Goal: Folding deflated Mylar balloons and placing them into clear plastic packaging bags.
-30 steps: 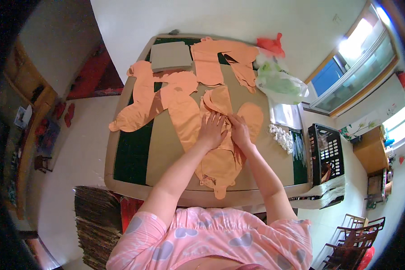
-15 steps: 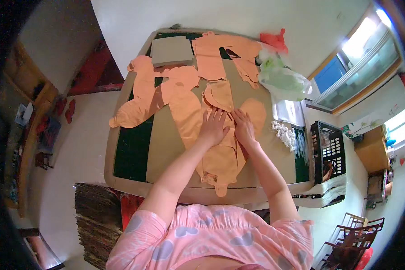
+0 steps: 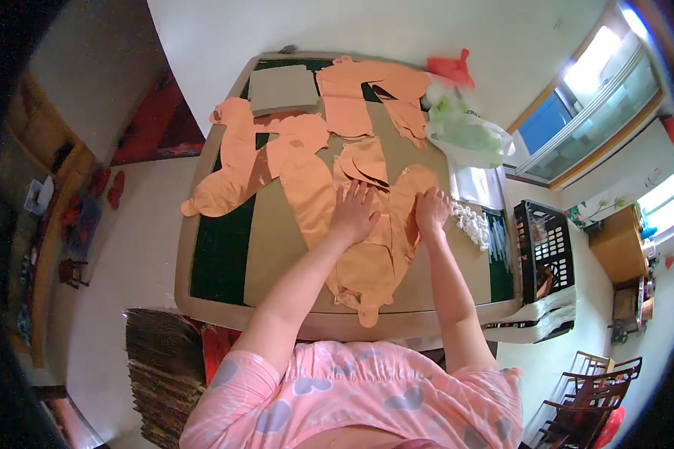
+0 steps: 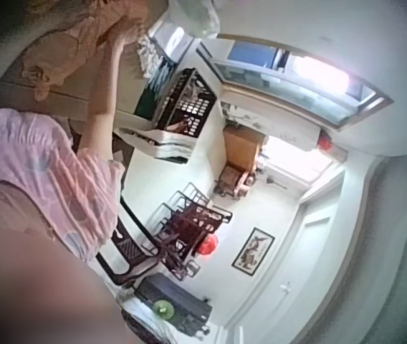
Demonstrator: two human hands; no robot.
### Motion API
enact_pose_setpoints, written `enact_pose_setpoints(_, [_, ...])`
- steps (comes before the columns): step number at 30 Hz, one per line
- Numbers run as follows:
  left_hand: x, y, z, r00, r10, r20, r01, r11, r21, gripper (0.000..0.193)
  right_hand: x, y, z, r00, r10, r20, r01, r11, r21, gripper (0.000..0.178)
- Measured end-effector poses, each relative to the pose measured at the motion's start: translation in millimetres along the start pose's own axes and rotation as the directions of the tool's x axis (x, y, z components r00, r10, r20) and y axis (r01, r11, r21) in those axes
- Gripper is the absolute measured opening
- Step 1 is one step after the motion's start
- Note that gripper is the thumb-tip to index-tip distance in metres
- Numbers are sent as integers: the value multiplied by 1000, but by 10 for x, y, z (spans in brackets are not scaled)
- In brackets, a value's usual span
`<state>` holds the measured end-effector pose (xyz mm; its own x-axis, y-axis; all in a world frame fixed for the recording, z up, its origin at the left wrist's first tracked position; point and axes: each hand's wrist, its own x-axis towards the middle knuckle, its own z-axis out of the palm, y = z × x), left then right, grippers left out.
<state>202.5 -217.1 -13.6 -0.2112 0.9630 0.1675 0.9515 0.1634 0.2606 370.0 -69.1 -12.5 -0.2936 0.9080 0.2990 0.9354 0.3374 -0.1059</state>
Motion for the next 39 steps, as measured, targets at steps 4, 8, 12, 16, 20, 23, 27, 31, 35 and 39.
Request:
enact_pose_setpoints(4, [12, 50, 22, 1000, 21, 4, -21, 1000, -3, 64, 155, 51, 168, 1000, -2, -14, 4, 991, 133, 39])
enact_pose_setpoints(8, [-57, -100, 52, 998, 6, -70, -1, 997, 72, 64, 46, -518, -693, 905, -297, 304, -149, 449, 881, 24])
enact_pose_setpoints(12, [-10, 54, -92, 999, 30, 35, -33, 997, 65, 65, 60, -37, -432, 992, -128, 18, 59, 572, 818, 23])
enact_pose_setpoints(16, [-8, 48, -61, 997, 27, -78, -32, 998, -57, 64, -364, 80, -33, 931, -365, 25, 331, 870, 364, 44])
enact_pose_setpoints(20, [-107, 48, -197, 976, -94, -195, 19, 935, -354, 61, -559, -352, -208, 858, -499, 125, 431, 829, 355, 49])
enact_pose_setpoints(23, [-44, -32, -53, 960, -65, -273, -49, 919, -391, 56, -591, -397, -274, 844, -525, 112, 450, 805, 387, 49])
enact_pose_setpoints(27, [-40, -23, -29, 936, -87, -342, -73, 900, -430, 48, -596, -374, -306, 805, -590, 66, 526, 760, 381, 48])
enact_pose_setpoints(31, [-60, 98, -203, 968, -194, -157, 92, 863, -496, 44, -566, -273, -230, 754, -656, 29, 589, 695, 412, 47])
enact_pose_setpoints(35, [-52, 34, -156, 979, -12, -206, -42, 966, -255, 44, -568, -311, -245, 756, -653, 38, 578, 694, 430, 45])
enact_pose_setpoints(39, [-8, -134, 107, 928, -63, -367, -18, 977, -212, 45, -575, -385, -268, 747, -663, 45, 587, 690, 424, 44])
